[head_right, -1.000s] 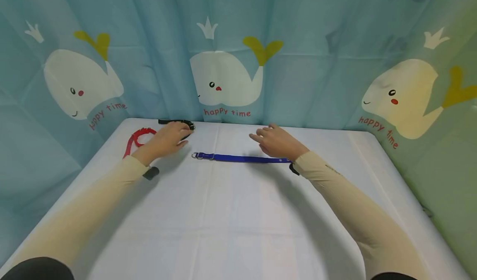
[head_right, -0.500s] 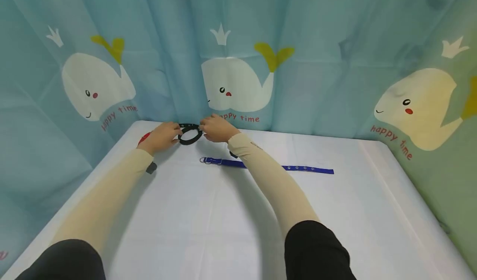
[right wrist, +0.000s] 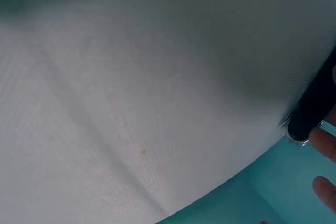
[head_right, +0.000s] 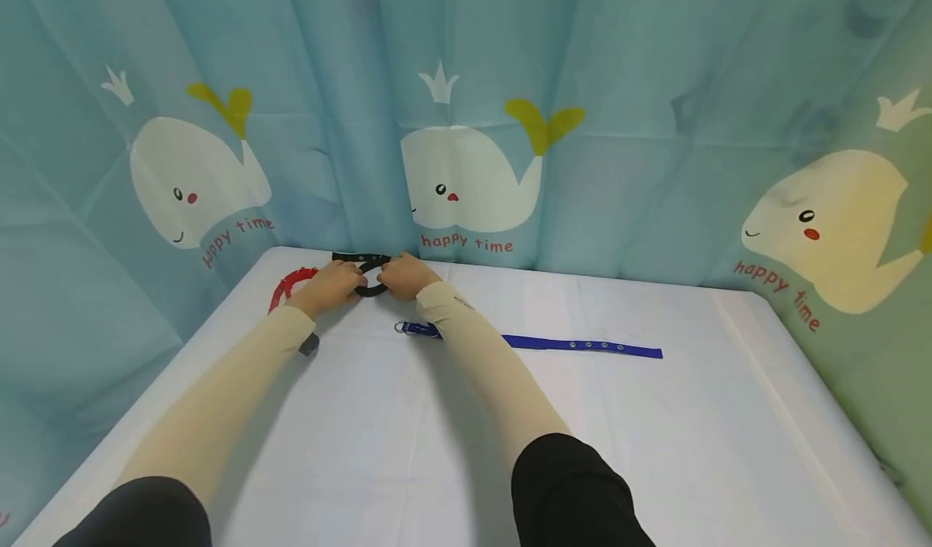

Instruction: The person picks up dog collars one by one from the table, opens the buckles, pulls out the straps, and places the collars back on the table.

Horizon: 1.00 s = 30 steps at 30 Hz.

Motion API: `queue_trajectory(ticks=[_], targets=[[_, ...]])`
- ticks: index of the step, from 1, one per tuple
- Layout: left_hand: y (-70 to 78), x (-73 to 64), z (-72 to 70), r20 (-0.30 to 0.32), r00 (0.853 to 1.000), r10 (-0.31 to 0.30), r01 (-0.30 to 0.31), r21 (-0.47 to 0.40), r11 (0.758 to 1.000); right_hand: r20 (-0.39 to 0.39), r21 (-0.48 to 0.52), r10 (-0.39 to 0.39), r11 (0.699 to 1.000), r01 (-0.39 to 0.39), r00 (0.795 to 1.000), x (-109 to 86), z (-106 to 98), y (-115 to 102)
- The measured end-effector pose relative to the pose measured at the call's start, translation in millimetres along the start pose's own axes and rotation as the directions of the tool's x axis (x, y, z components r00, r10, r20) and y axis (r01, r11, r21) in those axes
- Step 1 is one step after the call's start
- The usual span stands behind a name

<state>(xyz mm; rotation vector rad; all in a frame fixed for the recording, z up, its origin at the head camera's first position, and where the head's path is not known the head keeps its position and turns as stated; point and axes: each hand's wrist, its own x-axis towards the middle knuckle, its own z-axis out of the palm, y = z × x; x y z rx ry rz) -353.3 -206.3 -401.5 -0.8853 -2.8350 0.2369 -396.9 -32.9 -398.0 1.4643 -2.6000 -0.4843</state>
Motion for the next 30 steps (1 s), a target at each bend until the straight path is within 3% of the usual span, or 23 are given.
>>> queue_trajectory(ticks=[5,10,14,22,26,30], targets=[[8.3,-2.4,0.0,-0.020,0.999,0.033,-0.032,0.047,0.998,0.020,0.008,-0.011,1.000,0.010,1.000,-6.2,-1,-1],[12.7,-5.8,-11.4,-0.127,0.988,0.091,-0.085,0.055,0.995,-0.043,-0.028,-0.039,0.999,0.038,0.998,-19.6,-8,6],[17.7,-10.5,-26.1,-0.192,0.973,0.125,-0.123,0.021,0.992,-0.112,-0.041,-0.059,0.998,0.055,0.992,-34.4,-19,11],[41.4,-26.3,-62.1,-0.233,0.963,0.133,-0.144,-0.030,0.989,-0.248,-0.022,-0.098,0.995,0.096,0.964,-87.0,-44,12],[56.5,-31.5,-69.7,-0.289,0.939,0.187,-0.209,-0.046,0.977,-0.322,-0.027,-0.079,0.997,0.075,0.943,-126.3,-48,12],[77.5,-38.0,-76.8,-0.364,0.888,0.280,-0.305,-0.013,0.952,-0.417,-0.018,-0.053,0.999,0.050,0.907,-166.4,-49,11]])
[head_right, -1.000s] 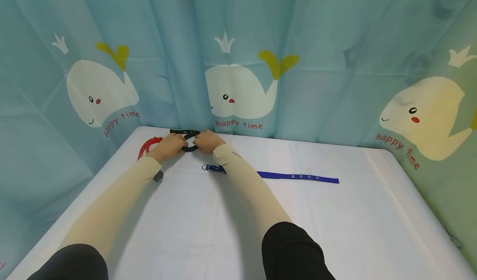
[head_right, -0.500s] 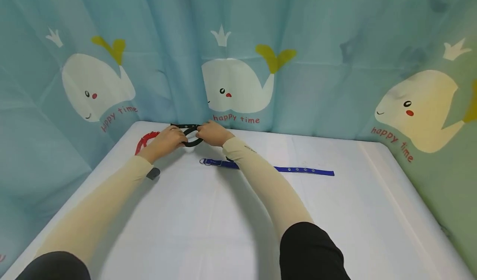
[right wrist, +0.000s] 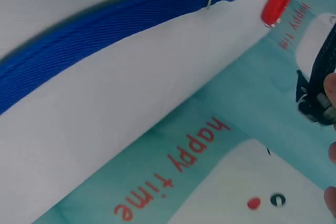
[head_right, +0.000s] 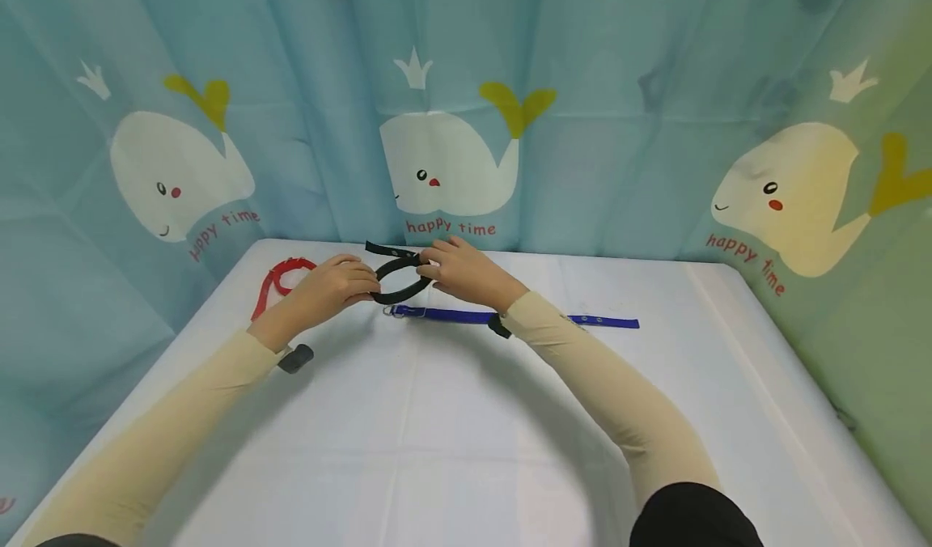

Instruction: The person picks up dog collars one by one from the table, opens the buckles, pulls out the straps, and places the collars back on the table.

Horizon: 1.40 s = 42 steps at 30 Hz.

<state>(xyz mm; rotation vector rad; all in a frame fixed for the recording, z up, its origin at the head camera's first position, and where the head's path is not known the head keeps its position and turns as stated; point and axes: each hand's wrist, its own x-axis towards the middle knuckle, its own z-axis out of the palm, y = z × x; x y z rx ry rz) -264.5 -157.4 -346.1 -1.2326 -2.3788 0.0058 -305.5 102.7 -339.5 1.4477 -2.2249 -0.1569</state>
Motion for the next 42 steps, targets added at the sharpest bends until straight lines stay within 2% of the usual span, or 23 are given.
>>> queue_trajectory(ticks=[3,6,8,11,15,18,21,23,26,30,32,34,38,42], targets=[[14.0,0.8,-3.9,-0.050,0.996,0.073,-0.072,0.007,0.997,-0.076,0.029,-0.009,1.000,0.012,0.997,-19.4,-8,-3],[24.2,1.9,-6.0,-0.087,0.991,0.099,-0.100,-0.011,0.995,-0.113,0.048,-0.043,0.998,0.048,0.993,-34.3,-17,-7],[29.0,3.4,-6.6,-0.101,0.991,0.091,-0.095,-0.034,0.995,-0.118,0.048,-0.067,0.996,0.073,0.991,-41.5,-22,-11],[35.9,8.6,-7.7,-0.081,0.995,0.049,-0.054,-0.058,0.997,-0.111,0.023,-0.080,0.996,0.083,0.991,-48.8,-31,-16],[52.2,20.1,-12.2,-0.052,0.999,0.014,-0.015,-0.013,1.000,-0.119,-0.003,-0.056,0.998,0.056,0.991,-53.7,-39,-23],[66.7,29.1,-15.9,-0.071,0.997,0.029,-0.026,0.051,0.998,-0.142,-0.027,-0.045,0.999,0.041,0.989,-55.4,-44,-28],[76.5,34.5,-17.9,-0.121,0.992,0.032,-0.024,0.069,0.997,-0.168,-0.049,-0.036,0.998,0.028,0.985,-57.1,-47,-30],[79.2,35.4,-18.0,-0.154,0.988,0.015,-0.008,0.047,0.999,-0.185,-0.050,-0.026,0.999,0.017,0.982,-59.2,-48,-31],[78.8,34.5,-16.3,-0.196,0.981,-0.010,0.001,-0.048,0.999,-0.213,-0.009,-0.015,1.000,0.013,0.977,-63.9,-49,-30],[75.7,32.4,-13.1,-0.213,0.977,-0.019,-0.020,-0.182,0.983,-0.247,0.040,-0.029,0.998,0.040,0.968,-69.0,-52,-30],[75.6,32.0,-12.0,-0.210,0.977,-0.023,-0.024,-0.218,0.976,-0.260,0.037,-0.040,0.998,0.051,0.965,-70.4,-53,-31],[76.9,32.9,-11.6,-0.210,0.978,-0.017,-0.028,-0.208,0.978,-0.272,0.028,-0.045,0.998,0.054,0.961,-71.4,-55,-33],[82.4,38.0,-10.9,-0.221,0.975,0.026,-0.053,-0.119,0.991,-0.286,0.024,-0.043,0.998,0.052,0.957,-71.9,-56,-35],[86.2,41.5,-10.3,-0.271,0.960,0.063,-0.084,-0.068,0.994,-0.283,0.048,-0.029,0.998,0.044,0.959,-72.2,-55,-35]])
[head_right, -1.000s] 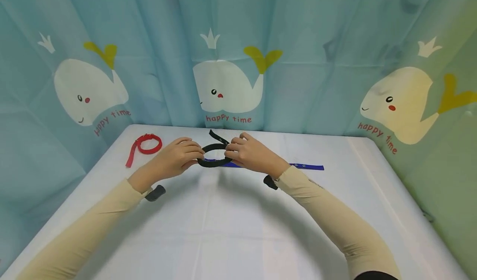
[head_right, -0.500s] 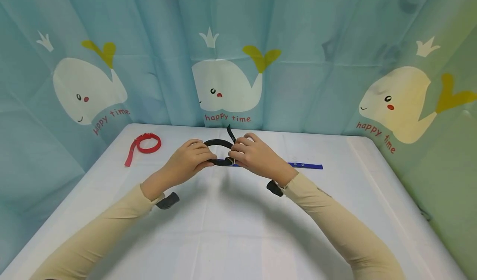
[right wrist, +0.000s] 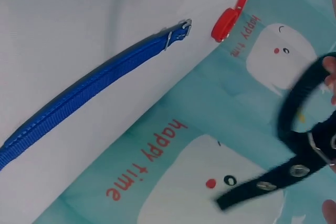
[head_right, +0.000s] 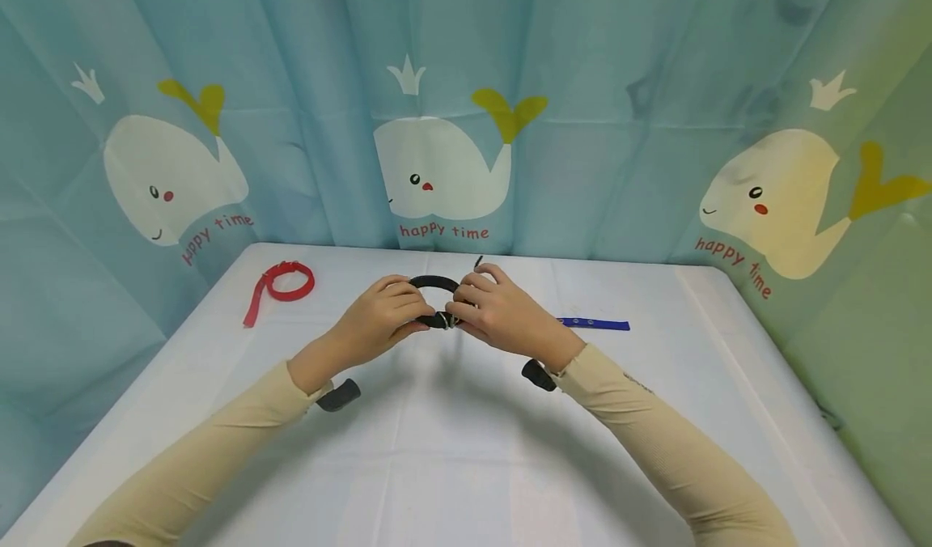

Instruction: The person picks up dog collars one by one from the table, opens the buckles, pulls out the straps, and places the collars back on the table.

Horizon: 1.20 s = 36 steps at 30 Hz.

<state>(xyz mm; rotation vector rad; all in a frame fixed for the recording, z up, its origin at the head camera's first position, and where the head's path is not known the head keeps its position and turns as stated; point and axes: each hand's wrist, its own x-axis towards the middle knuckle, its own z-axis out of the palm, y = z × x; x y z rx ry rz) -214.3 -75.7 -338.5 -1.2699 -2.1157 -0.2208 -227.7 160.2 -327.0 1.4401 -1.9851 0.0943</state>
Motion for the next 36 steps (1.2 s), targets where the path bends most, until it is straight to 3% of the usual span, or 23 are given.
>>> queue_trajectory(ticks=[5,10,15,19,31,36], targets=[[-2.1,-2.2,2.0,-0.061,0.998,0.008,-0.012,-0.064,0.998,0.017,0.022,0.044,0.999,-0.044,0.999,-3.5,-0.1,4.1],[-3.5,-2.7,3.0,-0.024,0.999,-0.025,0.023,-0.106,0.994,0.003,0.013,0.037,0.999,-0.037,0.999,-4.0,-2.1,5.9],[2.1,2.3,2.4,0.038,0.998,-0.042,0.043,-0.044,0.998,-0.001,-0.019,0.020,1.000,-0.020,1.000,-1.7,-0.7,3.2],[5.1,5.4,-0.8,0.040,0.999,-0.035,0.035,0.005,0.999,-0.008,-0.011,0.014,1.000,-0.014,1.000,-0.9,1.0,3.2],[1.2,2.6,2.3,0.071,0.991,-0.114,0.115,-0.005,0.993,0.020,0.008,0.051,0.999,-0.051,0.998,-4.8,-5.1,8.7],[3.7,5.2,2.5,0.044,0.994,-0.100,0.099,0.024,0.995,0.012,-0.025,0.038,0.999,-0.038,0.999,-2.3,-2.9,6.8]])
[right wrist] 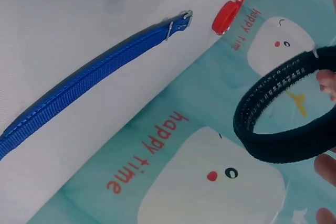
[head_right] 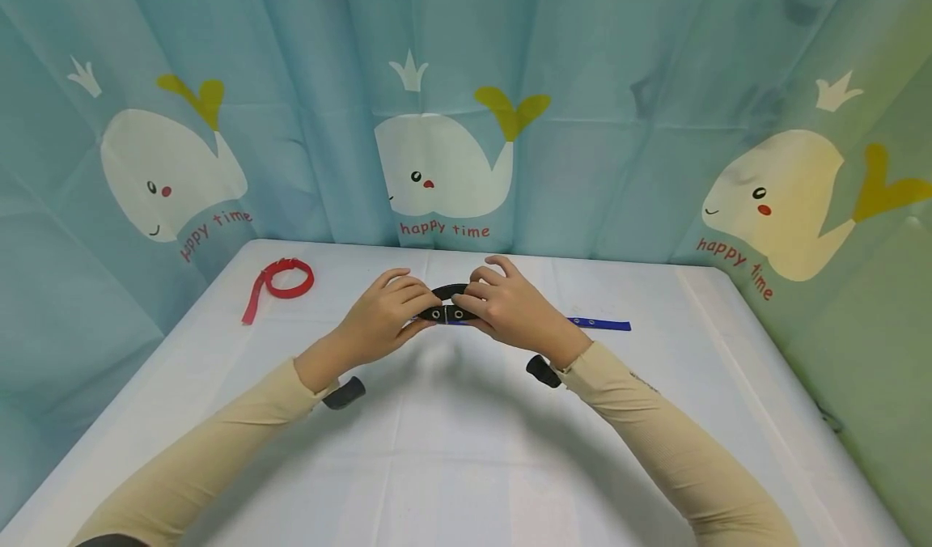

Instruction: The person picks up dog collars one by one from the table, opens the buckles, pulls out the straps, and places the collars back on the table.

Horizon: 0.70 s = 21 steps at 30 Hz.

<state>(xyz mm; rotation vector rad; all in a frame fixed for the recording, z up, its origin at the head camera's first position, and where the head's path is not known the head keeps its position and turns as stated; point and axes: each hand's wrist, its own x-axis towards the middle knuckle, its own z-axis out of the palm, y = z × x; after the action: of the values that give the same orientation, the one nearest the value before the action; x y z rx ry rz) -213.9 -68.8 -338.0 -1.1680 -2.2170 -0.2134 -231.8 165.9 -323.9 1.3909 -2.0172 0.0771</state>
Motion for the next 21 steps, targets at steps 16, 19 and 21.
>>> queue_trajectory(ticks=[16,19,21], targets=[[-4.1,-4.7,2.8,-0.080,0.996,0.050,-0.046,0.047,0.998,0.014,0.052,0.032,0.998,-0.032,0.999,-2.7,-5,1],[-1.7,-2.9,4.1,-0.095,0.993,0.065,-0.058,0.067,0.996,0.002,0.077,0.020,0.997,-0.020,1.000,0.1,-4,-3],[0.5,-1.7,5.4,-0.107,0.992,0.073,-0.064,0.081,0.995,-0.009,0.092,0.013,0.996,-0.012,1.000,1.9,-2,-5]])
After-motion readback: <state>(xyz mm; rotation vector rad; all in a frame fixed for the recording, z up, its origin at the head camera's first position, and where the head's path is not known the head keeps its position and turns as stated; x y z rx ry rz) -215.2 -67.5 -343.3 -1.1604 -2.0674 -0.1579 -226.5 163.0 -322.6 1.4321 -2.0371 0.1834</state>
